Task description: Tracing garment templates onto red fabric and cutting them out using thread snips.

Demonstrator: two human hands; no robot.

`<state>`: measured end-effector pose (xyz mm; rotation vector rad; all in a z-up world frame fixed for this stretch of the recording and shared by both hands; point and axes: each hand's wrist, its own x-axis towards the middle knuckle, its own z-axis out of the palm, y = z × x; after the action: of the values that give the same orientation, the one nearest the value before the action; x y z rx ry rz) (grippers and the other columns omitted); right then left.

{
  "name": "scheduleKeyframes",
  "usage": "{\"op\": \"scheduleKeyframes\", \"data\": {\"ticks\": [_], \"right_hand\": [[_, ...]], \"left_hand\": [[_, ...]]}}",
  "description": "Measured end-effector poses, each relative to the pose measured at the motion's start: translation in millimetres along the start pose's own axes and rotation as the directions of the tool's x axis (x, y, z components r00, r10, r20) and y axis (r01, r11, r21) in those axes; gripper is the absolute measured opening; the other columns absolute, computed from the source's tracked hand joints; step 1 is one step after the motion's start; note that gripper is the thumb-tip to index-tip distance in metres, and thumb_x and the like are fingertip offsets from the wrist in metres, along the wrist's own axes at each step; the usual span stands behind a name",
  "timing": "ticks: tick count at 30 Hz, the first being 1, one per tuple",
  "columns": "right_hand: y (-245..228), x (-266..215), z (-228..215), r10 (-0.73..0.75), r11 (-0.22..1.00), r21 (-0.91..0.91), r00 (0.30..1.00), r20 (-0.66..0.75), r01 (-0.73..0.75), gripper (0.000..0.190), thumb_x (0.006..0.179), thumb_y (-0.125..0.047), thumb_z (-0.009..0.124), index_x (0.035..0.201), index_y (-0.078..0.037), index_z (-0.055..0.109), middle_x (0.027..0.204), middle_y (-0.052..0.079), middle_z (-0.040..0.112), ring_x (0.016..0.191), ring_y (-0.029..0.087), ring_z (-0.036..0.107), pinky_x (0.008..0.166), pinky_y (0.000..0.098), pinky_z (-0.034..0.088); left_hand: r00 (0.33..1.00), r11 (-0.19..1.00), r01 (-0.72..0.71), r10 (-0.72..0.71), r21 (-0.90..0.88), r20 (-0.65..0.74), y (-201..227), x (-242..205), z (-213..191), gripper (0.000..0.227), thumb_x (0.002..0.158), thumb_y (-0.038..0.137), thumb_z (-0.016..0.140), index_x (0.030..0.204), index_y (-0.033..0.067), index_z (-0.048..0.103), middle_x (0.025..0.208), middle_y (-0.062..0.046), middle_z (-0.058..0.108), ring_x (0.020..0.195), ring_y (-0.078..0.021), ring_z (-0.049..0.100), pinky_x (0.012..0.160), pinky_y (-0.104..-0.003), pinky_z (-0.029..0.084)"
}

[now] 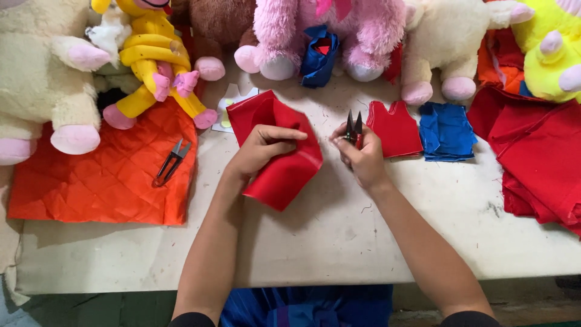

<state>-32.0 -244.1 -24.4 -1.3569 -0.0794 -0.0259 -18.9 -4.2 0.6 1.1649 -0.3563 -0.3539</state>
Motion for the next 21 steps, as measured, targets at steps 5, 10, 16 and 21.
{"op": "scheduleKeyframes", "data": {"ticks": [5, 10, 16, 21], "right_hand": [[3, 0, -4, -0.295, 0.693, -0.623, 0.931, 0.216, 0.364, 0.026, 0.086, -0.009, 0.078, 0.111, -0.010, 0.070, 0.098, 0.008, 0.066, 0.086, 0.024, 0.068, 0.064, 0.0304, 0.055], [13, -4, -2, -0.164, 0.371, -0.886, 0.959, 0.232, 0.278, 0.030, 0.080, -0.025, 0.077, 0.109, -0.024, 0.072, 0.090, -0.003, 0.067, 0.081, 0.025, 0.071, 0.072, 0.0417, 0.060], [10, 5, 9, -0.126, 0.252, -0.924, 0.956, 0.265, 0.289, 0.023, 0.086, -0.008, 0.067, 0.104, -0.020, 0.076, 0.088, 0.000, 0.067, 0.078, 0.030, 0.073, 0.074, 0.0433, 0.061], [18, 39, 2, -0.185, 0.405, -0.883, 0.967, 0.177, 0.239, 0.016, 0.086, -0.004, 0.065, 0.100, -0.004, 0.072, 0.085, 0.021, 0.067, 0.085, 0.049, 0.069, 0.076, 0.0586, 0.056]], "left_hand": [[0.999, 0.974, 0.018, -0.027, -0.226, -0.038, -43, -6, -45, 0.030, 0.082, -0.012, 0.068, 0.110, -0.0058, 0.073, 0.100, -0.017, 0.076, 0.093, -0.0223, 0.073, 0.087, -0.035, 0.057], [0.973, 0.935, -0.062, -0.022, -0.350, -0.230, -53, -8, -74, 0.034, 0.080, -0.014, 0.066, 0.114, -0.0058, 0.069, 0.104, -0.018, 0.073, 0.096, -0.0284, 0.073, 0.088, -0.035, 0.057], [0.960, 0.936, -0.058, -0.043, -0.347, -0.276, -66, 4, -86, 0.033, 0.083, -0.013, 0.063, 0.113, -0.0026, 0.069, 0.106, -0.013, 0.073, 0.097, -0.0244, 0.073, 0.087, -0.031, 0.058], [0.969, 0.950, -0.034, -0.045, -0.310, -0.243, -70, 9, -89, 0.034, 0.081, -0.013, 0.065, 0.114, -0.0046, 0.070, 0.105, -0.015, 0.072, 0.098, -0.0263, 0.072, 0.086, -0.033, 0.057]]}}
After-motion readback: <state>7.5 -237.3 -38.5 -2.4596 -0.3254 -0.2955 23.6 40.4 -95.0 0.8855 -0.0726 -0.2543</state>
